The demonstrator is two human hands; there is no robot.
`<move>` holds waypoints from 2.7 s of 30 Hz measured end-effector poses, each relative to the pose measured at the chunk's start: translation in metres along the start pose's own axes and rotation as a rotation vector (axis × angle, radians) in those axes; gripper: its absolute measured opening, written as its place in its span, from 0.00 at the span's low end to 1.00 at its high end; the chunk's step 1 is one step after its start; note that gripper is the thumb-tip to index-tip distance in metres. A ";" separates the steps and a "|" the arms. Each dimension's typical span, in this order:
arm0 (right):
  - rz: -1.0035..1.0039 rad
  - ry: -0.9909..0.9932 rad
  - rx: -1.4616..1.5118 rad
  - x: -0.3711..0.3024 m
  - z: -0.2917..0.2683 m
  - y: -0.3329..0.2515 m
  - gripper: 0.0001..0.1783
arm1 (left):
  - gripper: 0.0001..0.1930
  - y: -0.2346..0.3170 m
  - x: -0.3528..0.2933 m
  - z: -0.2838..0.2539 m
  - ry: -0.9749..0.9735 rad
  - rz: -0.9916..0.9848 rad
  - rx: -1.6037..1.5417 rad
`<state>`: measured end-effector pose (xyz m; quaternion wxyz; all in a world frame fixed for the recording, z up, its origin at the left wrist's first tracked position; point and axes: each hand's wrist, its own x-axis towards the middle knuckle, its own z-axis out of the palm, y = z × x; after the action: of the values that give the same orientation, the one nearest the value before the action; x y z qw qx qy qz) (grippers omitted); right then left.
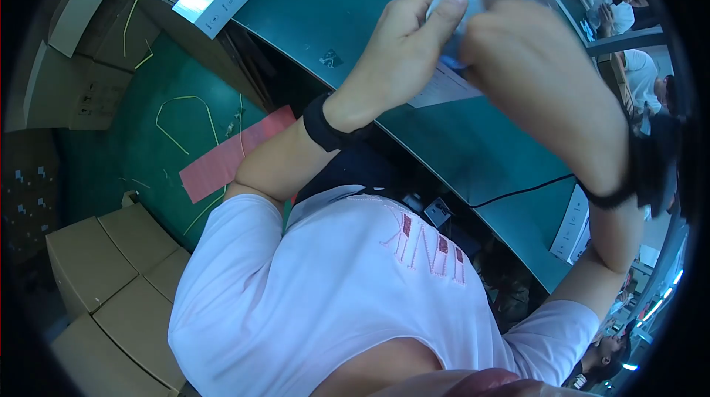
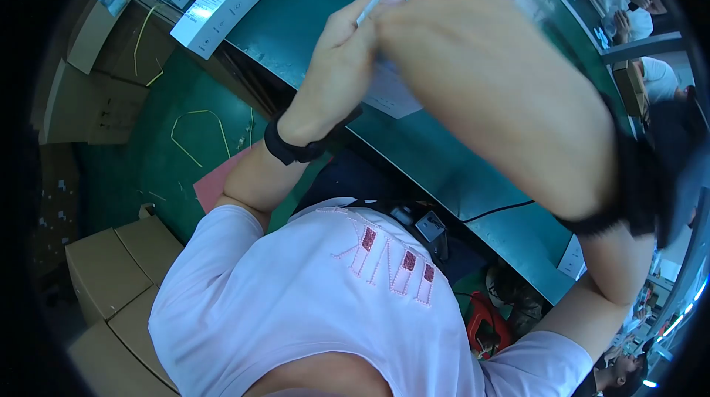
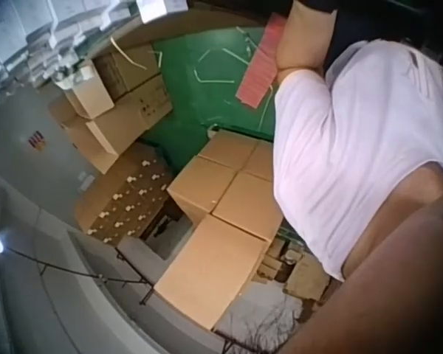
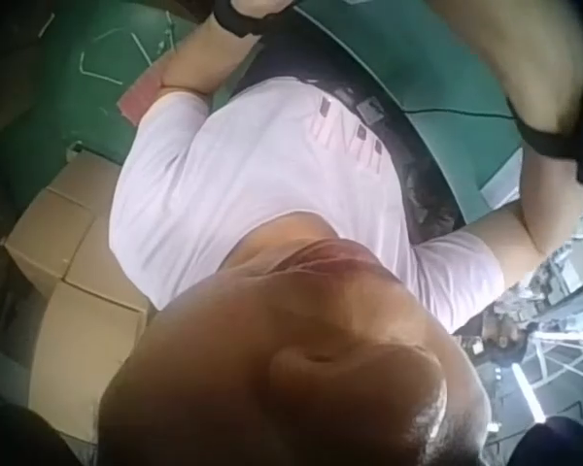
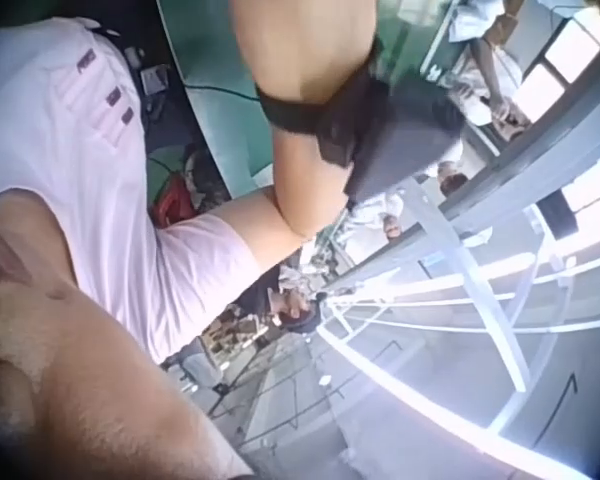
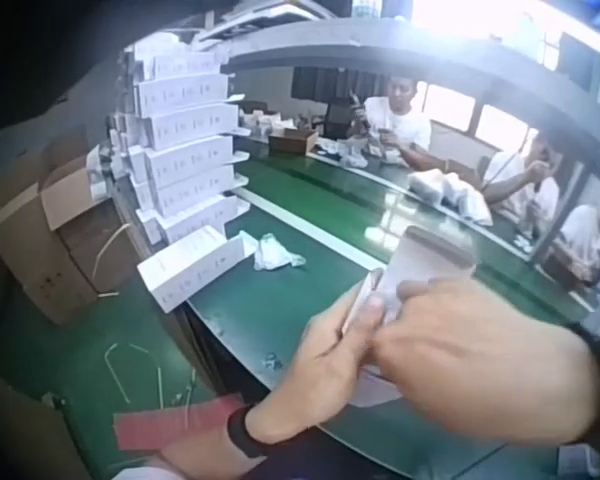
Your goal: Packaging products by wrapping them in bubble wrap and placing them in boxes.
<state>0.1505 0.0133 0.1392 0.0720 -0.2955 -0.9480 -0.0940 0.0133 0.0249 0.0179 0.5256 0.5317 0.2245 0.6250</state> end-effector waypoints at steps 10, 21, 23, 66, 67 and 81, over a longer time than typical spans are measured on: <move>0.223 -0.417 0.791 0.016 -0.043 0.049 0.14 | 0.41 -0.007 -0.007 -0.029 -0.091 0.034 0.001; 0.271 -0.568 0.539 0.034 -0.039 0.037 0.22 | 0.38 -0.012 -0.008 -0.037 -0.132 0.136 0.107; 0.380 -0.327 0.591 0.010 -0.036 0.054 0.27 | 0.33 -0.010 -0.006 -0.040 -0.121 0.163 0.142; 0.083 0.369 0.450 -0.045 0.082 0.016 0.19 | 0.36 -0.004 0.005 -0.069 -0.387 0.245 0.441; 0.101 0.411 0.443 -0.044 0.083 0.014 0.18 | 0.36 -0.004 0.007 -0.068 -0.388 0.239 0.414; 0.152 0.371 0.268 -0.041 0.074 -0.015 0.26 | 0.31 -0.004 0.002 -0.076 -0.421 0.413 0.361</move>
<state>0.1695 -0.0046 0.0571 0.2904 -0.3317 -0.8975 -0.0145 -0.0530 0.0492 -0.0095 0.3203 0.7676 0.1058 0.5450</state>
